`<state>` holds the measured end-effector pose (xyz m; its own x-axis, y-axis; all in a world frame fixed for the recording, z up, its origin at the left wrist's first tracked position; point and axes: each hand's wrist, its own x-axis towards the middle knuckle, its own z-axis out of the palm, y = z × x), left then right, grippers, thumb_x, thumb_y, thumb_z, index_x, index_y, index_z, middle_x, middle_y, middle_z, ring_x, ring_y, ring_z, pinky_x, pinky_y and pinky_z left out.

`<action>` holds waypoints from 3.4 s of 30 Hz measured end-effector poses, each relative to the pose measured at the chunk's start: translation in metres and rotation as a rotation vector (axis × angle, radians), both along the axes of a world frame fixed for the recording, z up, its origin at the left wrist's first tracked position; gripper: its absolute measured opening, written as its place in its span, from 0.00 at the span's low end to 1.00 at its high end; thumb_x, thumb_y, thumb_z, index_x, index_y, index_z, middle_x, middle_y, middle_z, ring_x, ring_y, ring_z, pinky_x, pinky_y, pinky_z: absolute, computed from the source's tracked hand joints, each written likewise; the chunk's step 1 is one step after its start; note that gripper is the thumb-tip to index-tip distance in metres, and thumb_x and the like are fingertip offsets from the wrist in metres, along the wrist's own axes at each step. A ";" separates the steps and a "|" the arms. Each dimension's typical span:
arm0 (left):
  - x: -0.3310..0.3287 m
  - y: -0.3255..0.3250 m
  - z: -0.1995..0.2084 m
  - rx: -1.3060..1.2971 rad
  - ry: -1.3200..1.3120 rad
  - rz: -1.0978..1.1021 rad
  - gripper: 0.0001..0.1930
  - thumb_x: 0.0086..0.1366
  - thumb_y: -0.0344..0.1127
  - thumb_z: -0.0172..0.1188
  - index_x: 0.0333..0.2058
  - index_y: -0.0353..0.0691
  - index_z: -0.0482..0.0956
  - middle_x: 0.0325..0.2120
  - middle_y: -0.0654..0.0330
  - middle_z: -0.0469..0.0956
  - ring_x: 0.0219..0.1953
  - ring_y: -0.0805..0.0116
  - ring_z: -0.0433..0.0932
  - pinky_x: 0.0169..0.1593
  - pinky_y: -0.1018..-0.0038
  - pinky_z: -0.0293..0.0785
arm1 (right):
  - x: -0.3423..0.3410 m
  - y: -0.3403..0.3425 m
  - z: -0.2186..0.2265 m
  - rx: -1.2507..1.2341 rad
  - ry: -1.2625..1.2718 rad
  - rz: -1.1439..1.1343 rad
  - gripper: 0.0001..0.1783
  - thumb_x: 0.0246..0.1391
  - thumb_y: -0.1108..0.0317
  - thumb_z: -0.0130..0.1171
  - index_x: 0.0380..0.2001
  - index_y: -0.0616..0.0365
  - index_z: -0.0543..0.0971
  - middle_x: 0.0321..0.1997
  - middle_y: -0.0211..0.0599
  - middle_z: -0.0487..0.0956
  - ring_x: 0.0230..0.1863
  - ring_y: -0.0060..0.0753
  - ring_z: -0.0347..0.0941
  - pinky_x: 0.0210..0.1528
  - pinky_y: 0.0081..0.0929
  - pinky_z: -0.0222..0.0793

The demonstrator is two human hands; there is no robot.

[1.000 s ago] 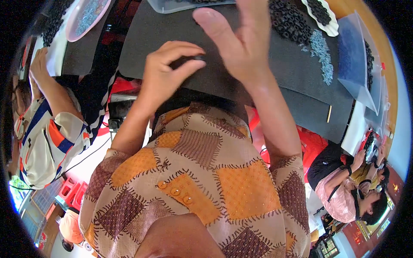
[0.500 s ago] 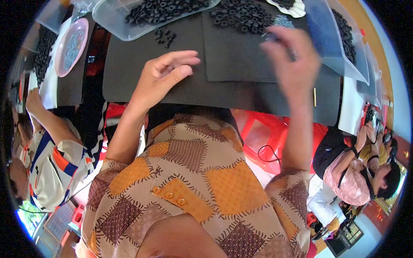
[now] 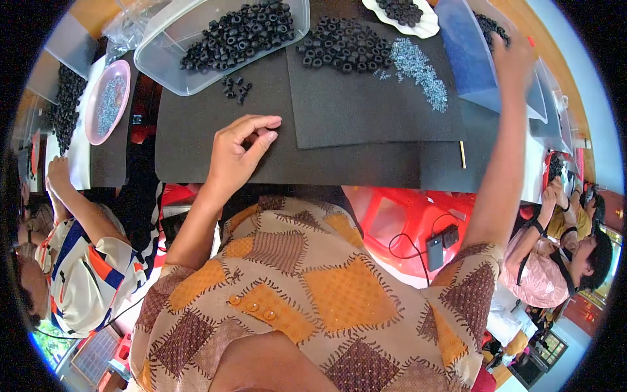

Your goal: The person assembles small plastic grommets and plastic pins by hand at a manufacturing workstation.

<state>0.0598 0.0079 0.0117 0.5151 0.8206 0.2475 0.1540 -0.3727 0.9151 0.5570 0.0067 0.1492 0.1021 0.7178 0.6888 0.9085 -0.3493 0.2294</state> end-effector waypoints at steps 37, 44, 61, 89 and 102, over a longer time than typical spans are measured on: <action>0.047 0.061 0.021 0.441 0.244 -0.024 0.25 0.61 0.33 0.63 0.57 0.38 0.70 0.56 0.48 0.70 0.58 0.49 0.69 0.61 0.61 0.66 | -0.168 0.058 -0.106 -0.400 0.501 0.685 0.17 0.61 0.55 0.54 0.41 0.56 0.82 0.48 0.38 0.78 0.49 0.44 0.75 0.51 0.37 0.71; 0.081 0.079 0.011 0.534 0.289 0.030 0.23 0.62 0.30 0.59 0.56 0.32 0.70 0.56 0.44 0.68 0.58 0.45 0.66 0.62 0.61 0.63 | -0.179 0.098 -0.112 -0.296 0.474 0.763 0.14 0.59 0.60 0.55 0.43 0.56 0.81 0.44 0.37 0.80 0.49 0.42 0.73 0.54 0.36 0.69; 0.091 0.077 0.000 0.428 0.094 -0.063 0.16 0.62 0.24 0.57 0.49 0.37 0.77 0.50 0.49 0.73 0.51 0.50 0.73 0.54 0.64 0.71 | -0.187 0.111 -0.101 -0.737 0.830 0.857 0.08 0.49 0.70 0.63 0.32 0.61 0.80 0.31 0.37 0.79 0.34 0.31 0.76 0.41 0.28 0.71; -0.015 -0.001 0.000 -0.140 -0.156 0.058 0.11 0.59 0.22 0.63 0.42 0.36 0.82 0.37 0.63 0.80 0.35 0.80 0.77 0.40 0.81 0.74 | -0.190 -0.055 -0.106 -0.117 0.788 0.322 0.10 0.49 0.69 0.67 0.36 0.56 0.82 0.28 0.38 0.79 0.30 0.37 0.78 0.33 0.31 0.73; -0.023 -0.004 -0.005 -0.096 -0.072 0.048 0.11 0.58 0.23 0.64 0.41 0.36 0.82 0.35 0.61 0.81 0.32 0.79 0.76 0.38 0.81 0.74 | -0.168 -0.054 -0.112 -0.201 0.645 0.267 0.05 0.51 0.75 0.60 0.33 0.59 0.80 0.32 0.43 0.81 0.31 0.44 0.79 0.35 0.36 0.73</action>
<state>0.0367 0.0042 0.0067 0.4586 0.8656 0.2013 0.1020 -0.2763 0.9557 0.3888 -0.0472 0.0370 0.2471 0.8812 0.4030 0.9330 -0.1041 -0.3445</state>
